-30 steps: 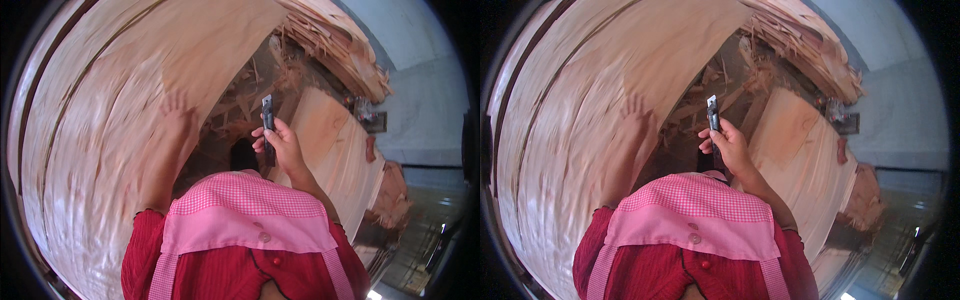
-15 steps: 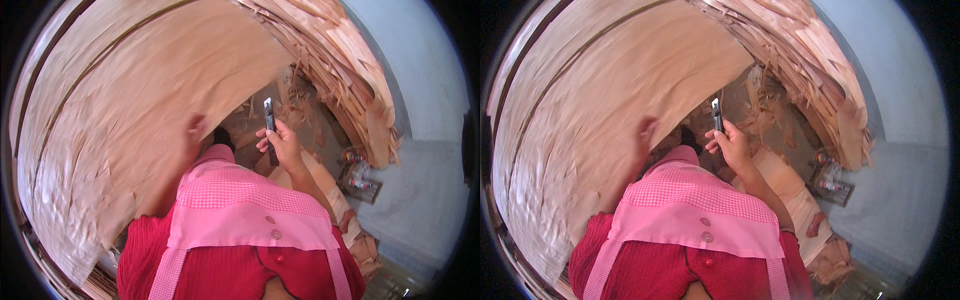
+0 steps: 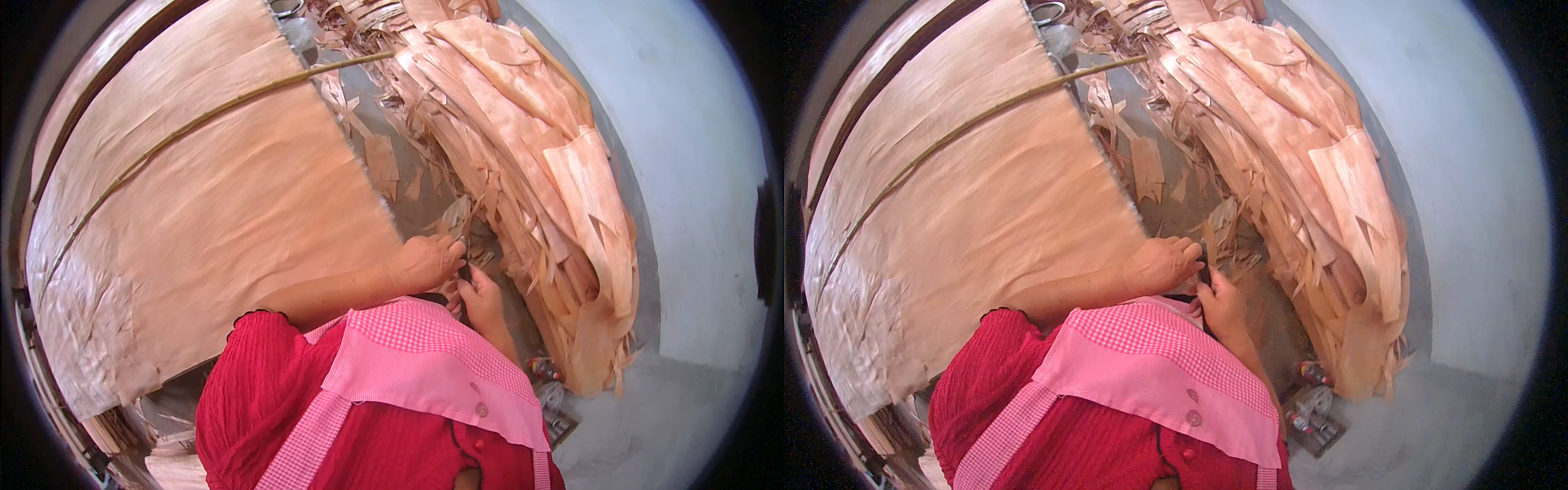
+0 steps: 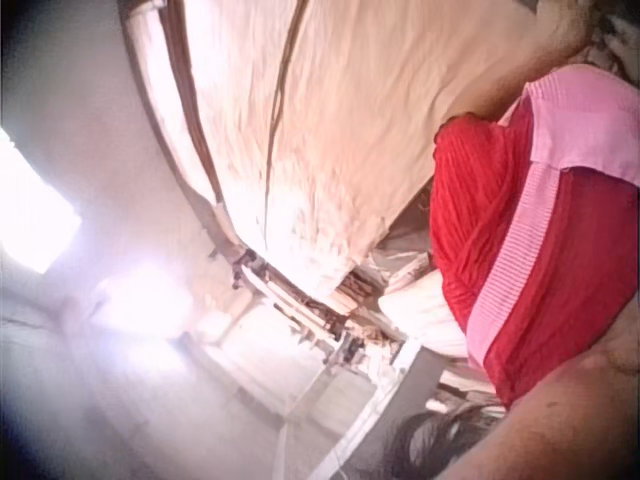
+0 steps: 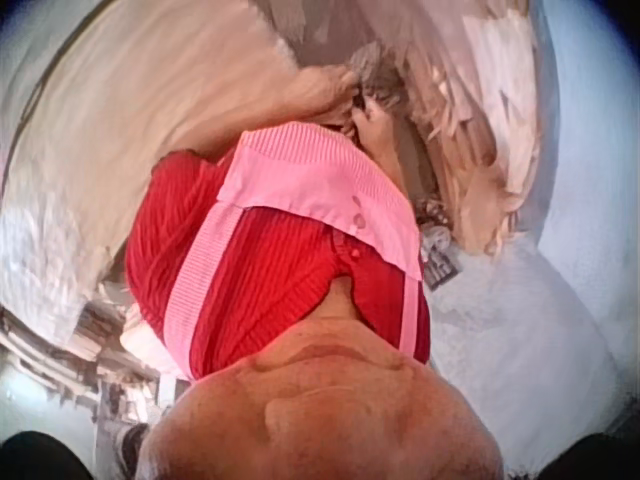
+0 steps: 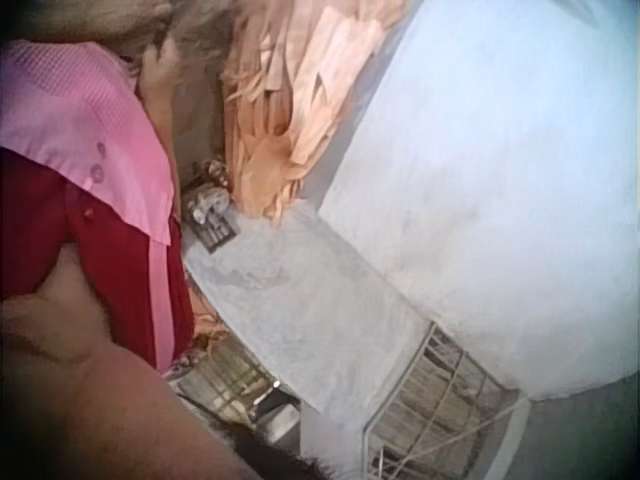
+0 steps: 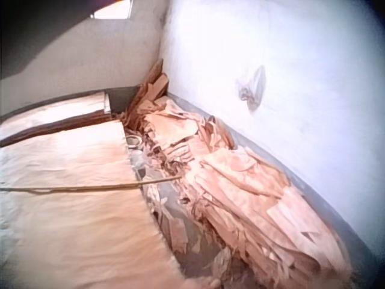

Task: The person prepares sheets of wood veneer by sorting through stacks, measuring them with a ruler, and trimming edges using a hand blade.

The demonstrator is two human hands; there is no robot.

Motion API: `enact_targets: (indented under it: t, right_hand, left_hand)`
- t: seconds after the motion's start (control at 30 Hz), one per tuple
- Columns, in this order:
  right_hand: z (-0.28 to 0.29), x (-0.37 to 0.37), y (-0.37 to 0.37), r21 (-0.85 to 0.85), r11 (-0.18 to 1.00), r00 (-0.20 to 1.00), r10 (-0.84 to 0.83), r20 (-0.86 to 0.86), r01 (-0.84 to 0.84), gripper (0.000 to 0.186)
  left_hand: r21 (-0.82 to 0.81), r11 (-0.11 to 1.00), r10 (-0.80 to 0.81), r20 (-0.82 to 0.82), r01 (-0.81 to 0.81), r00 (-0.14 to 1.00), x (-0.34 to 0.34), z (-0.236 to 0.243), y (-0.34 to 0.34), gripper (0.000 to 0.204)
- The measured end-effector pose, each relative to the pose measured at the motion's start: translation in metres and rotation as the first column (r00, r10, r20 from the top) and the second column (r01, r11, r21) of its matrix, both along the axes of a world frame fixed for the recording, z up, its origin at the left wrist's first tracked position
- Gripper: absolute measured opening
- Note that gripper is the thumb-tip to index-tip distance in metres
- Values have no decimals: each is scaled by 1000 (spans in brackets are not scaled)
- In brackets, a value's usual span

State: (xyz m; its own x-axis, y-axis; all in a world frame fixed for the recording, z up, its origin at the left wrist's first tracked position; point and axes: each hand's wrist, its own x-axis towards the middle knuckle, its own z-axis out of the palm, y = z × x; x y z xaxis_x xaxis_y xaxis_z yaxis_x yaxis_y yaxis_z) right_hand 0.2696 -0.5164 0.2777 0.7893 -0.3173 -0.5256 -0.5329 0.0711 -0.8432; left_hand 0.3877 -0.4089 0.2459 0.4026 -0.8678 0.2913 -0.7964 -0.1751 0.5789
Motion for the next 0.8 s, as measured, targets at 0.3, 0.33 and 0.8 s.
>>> enact_targets:
  t: [0.3, 0.33, 0.8]
  right_hand:
    - [-5, 119, -179, 105, 927, 932, 357, 57, -361, 28]
    - [-15, 130, -194, 139, 900, 911, 406, 74, -413, 31]
    - [-50, 417, -233, 272, 700, 747, 652, 133, -660, 34]
  left_hand:
    - [-36, 914, 405, 46, -404, 913, 74, -12, -145, 17]
    - [0, 887, 460, 40, -461, 887, 80, -12, -155, 17]
    - [83, 141, 818, -570, -986, 69, 258, -76, -103, 23]
